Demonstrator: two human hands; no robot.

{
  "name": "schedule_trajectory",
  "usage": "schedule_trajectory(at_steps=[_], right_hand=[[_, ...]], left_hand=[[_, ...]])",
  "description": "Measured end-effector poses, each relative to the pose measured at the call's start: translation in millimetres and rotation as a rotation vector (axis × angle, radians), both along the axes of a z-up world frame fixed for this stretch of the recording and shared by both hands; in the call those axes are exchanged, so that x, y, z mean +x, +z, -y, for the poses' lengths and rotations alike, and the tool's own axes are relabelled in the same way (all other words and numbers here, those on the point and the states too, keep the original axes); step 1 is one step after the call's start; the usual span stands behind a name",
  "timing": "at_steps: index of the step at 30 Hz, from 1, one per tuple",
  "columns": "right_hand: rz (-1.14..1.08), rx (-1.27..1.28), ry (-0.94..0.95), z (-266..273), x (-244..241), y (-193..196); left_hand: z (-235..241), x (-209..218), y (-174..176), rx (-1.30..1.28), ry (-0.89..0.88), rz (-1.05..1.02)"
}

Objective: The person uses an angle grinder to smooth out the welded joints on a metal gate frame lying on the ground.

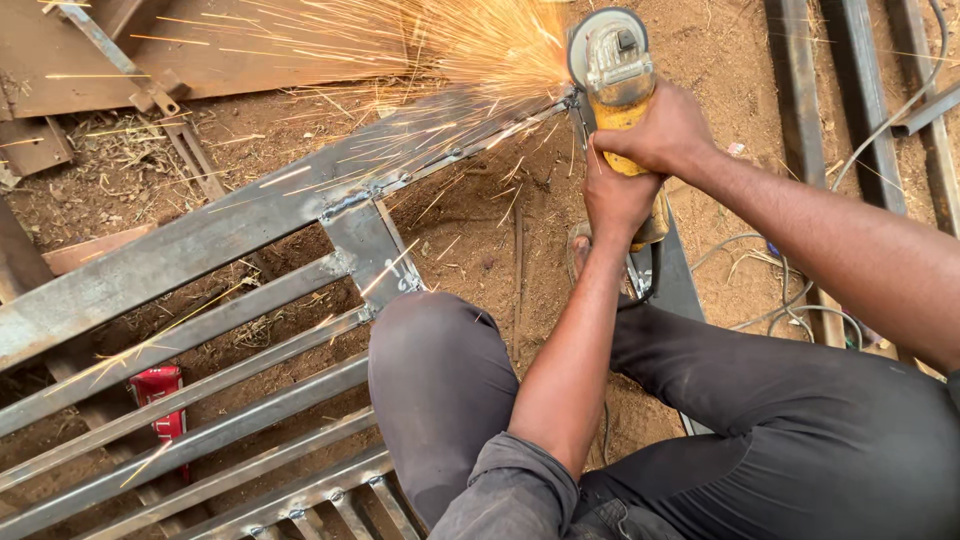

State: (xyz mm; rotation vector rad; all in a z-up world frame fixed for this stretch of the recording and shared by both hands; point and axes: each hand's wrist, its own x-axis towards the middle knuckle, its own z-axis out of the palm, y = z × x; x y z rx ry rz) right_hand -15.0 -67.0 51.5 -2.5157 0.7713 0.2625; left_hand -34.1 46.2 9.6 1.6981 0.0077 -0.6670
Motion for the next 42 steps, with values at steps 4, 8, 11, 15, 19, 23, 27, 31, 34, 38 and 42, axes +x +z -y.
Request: schedule_trajectory(at_steps=[4, 8, 11, 15, 19, 23, 27, 31, 34, 38, 42], right_hand=[[-0.036, 0.02, -0.016, 0.6, 0.3, -0.4], [-0.134, 0.068, -0.038, 1.3, -0.3, -1.9], [-0.02, -0.006, -0.002, 0.2, -3.3, -3.7], [-0.034, 0.008, 0.101, -11.8, -3.7, -12.8], [-0.069, 0.014, 0.045, -22.9, -8.4, -8.6], [-0.001, 0.052, 0.002, -25.3, -24.0, 2.2], [-0.022, -0.072, -0.02, -27.0, -28.6, -3.0], [-0.016, -0.013, -0.103, -20.8, -35.8, -5.1], [-0.054, -0.016, -0.053, -18.5, -33.9, -2.6], [-0.091, -0.082, -0.015, -23.8, -33.8, -2.4], [-0.073, -0.052, -0.079, -17.7, -34.8, 4.2]], left_hand=[[0.8, -1.8, 3.2, 0.019, 0.006, 0.011], [0.7, -1.4, 4.3, 0.013, -0.01, -0.024], [1.2, -6.5, -0.4, -0.003, 0.026, -0.029], [-6.8, -22.6, -16.3, -0.065, 0.147, 0.029], [-13.8, -28.2, -21.0, -0.08, 0.126, 0.027], [-14.5, -29.4, -17.0, 0.027, 0.012, -0.048], [-14.6, -35.9, -15.1, 0.011, 0.027, -0.019], [-14.5, -31.0, -22.3, 0.018, -0.089, -0.053], [-6.8, -39.7, -23.9, -0.016, -0.036, 0.023], [-5.5, -50.2, -24.8, -0.082, 0.035, -0.071], [-6.0, -45.5, -21.7, -0.046, -0.005, -0.017]])
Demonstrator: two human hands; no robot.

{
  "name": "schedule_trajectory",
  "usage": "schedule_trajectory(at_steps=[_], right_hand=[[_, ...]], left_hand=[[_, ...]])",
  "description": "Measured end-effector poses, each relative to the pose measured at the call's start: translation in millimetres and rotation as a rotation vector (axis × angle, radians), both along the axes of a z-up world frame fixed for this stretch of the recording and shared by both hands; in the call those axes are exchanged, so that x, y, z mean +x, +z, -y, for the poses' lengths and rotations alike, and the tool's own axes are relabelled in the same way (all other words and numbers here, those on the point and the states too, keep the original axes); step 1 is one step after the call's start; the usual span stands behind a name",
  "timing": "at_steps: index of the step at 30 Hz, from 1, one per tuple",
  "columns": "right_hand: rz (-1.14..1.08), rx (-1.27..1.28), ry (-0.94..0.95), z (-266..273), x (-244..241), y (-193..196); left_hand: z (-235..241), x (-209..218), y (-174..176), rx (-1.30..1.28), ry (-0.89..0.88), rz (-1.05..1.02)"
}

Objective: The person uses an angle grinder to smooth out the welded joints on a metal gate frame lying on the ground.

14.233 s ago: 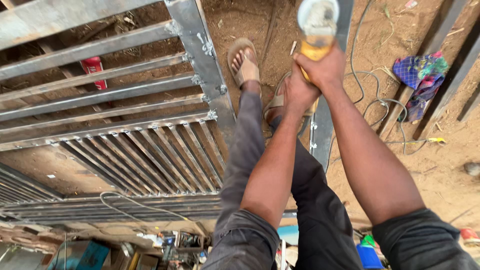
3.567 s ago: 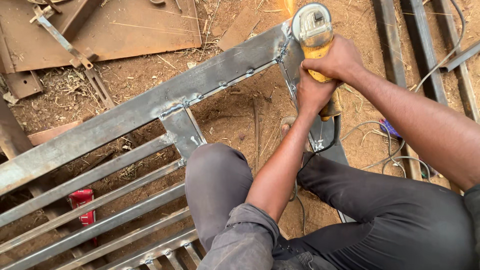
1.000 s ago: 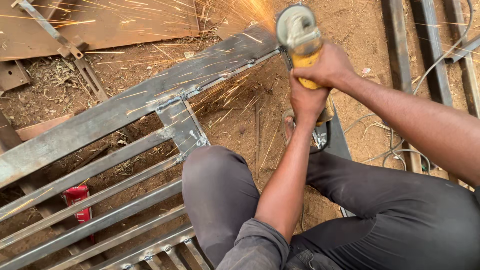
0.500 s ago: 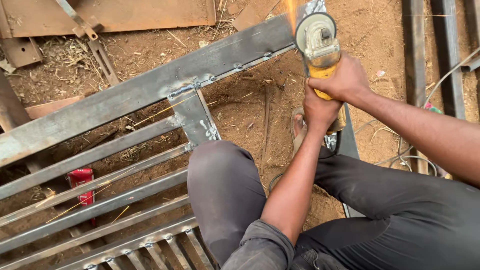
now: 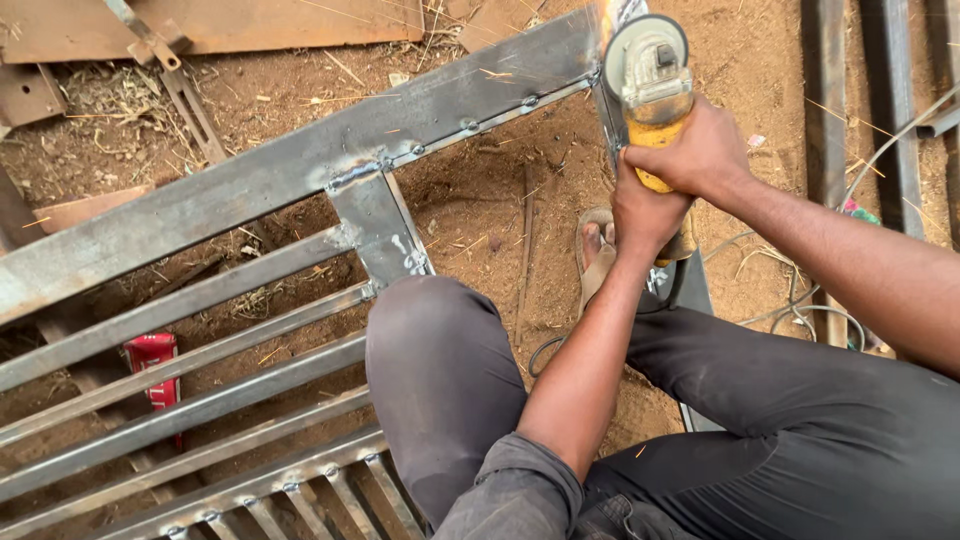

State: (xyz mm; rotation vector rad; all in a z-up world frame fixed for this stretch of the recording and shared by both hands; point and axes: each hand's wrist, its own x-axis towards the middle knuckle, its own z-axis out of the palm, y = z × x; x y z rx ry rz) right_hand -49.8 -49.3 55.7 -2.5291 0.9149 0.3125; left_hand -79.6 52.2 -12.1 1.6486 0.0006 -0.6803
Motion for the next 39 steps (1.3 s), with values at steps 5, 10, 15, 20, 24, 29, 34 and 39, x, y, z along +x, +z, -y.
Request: schedule_trajectory(at_steps=[5, 10, 15, 20, 24, 29, 34, 39], right_hand=[[0.029, -0.024, -0.002, -2.0, -0.9, 2.9], [-0.022, -0.015, 0.035, -1.7, -0.7, 1.9], [-0.044, 0.02, -0.002, -2.8, 4.0, 8.2], [0.066, 0.217, -0.011, -1.2, 14.3, 13.5], [-0.042, 0.355, -0.226, -4.7, 14.9, 16.2], [0.087, 0.538, -0.301, -5.1, 1.0, 12.1], [0.17, 0.839, -0.389, -1.5, 13.6, -0.7], [0.197, 1.097, -0.574, -1.2, 11.0, -9.6]], left_hand=[[3.3, 1.9, 2.7, -0.004, 0.005, -0.013], [2.6, -8.7, 6.3, 0.027, 0.069, -0.004], [0.6, 2.1, 17.1, 0.046, 0.04, -0.019], [-8.6, 24.5, 36.1, 0.106, -0.035, -0.041], [-20.4, 42.5, 46.4, 0.151, -0.193, -0.105], [-23.9, 46.3, 47.0, 0.138, -0.254, -0.053], [-23.4, 53.7, 46.2, 0.234, -0.234, -0.086], [-29.7, 58.7, 36.1, 0.181, -0.254, -0.002]])
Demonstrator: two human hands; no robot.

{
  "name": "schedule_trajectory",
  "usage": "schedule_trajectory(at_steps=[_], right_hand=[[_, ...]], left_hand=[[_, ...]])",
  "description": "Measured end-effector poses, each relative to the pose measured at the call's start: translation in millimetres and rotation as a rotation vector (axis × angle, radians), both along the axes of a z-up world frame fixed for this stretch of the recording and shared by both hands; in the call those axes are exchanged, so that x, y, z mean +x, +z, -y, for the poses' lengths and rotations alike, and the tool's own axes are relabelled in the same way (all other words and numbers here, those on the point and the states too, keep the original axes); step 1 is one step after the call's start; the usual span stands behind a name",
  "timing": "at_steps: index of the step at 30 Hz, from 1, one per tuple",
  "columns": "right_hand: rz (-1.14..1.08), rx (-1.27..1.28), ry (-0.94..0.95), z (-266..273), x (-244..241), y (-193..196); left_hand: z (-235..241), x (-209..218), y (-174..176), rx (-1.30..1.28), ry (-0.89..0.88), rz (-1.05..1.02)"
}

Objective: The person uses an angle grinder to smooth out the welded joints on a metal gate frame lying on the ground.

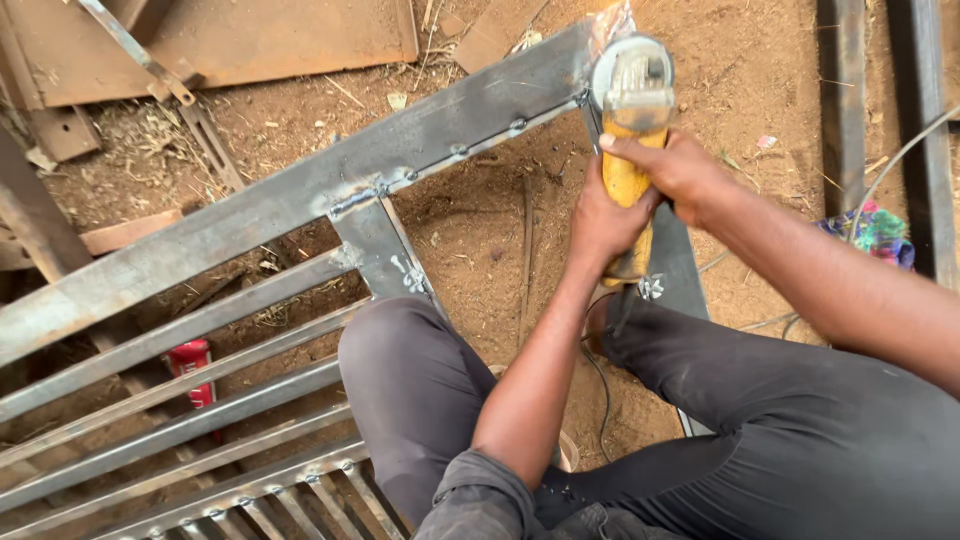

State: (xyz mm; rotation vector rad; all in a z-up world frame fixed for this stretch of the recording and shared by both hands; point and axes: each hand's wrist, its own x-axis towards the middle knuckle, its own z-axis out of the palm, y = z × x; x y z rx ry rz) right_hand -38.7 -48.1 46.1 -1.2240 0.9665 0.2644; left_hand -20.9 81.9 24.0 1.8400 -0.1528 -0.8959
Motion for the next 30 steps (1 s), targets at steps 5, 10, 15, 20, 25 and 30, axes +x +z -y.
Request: schedule_trajectory(at_steps=[5, 10, 15, 20, 25, 30], right_hand=[[0.024, 0.169, -0.11, 3.2, -10.6, -9.5], [0.123, 0.293, -0.19, 1.3, -15.9, -17.6], [0.17, 0.338, -0.23, -6.0, -24.5, -28.5], [0.074, 0.317, -0.237, -0.9, -18.0, -28.5], [0.188, 0.096, -0.173, -9.1, -2.9, -20.9], [0.213, -0.086, -0.203, -22.3, -4.7, -26.7]], left_hand=[[-1.8, -1.4, -5.9, 0.016, -0.051, 0.062], [-4.6, -1.5, -5.8, -0.003, -0.052, 0.041], [-4.6, -2.4, -9.9, 0.033, -0.041, 0.027], [1.8, -0.2, -16.1, -0.119, 0.033, 0.05], [1.3, 7.6, -2.5, -0.14, 0.092, -0.051], [-1.4, 12.2, -0.1, -0.116, 0.054, -0.198]])
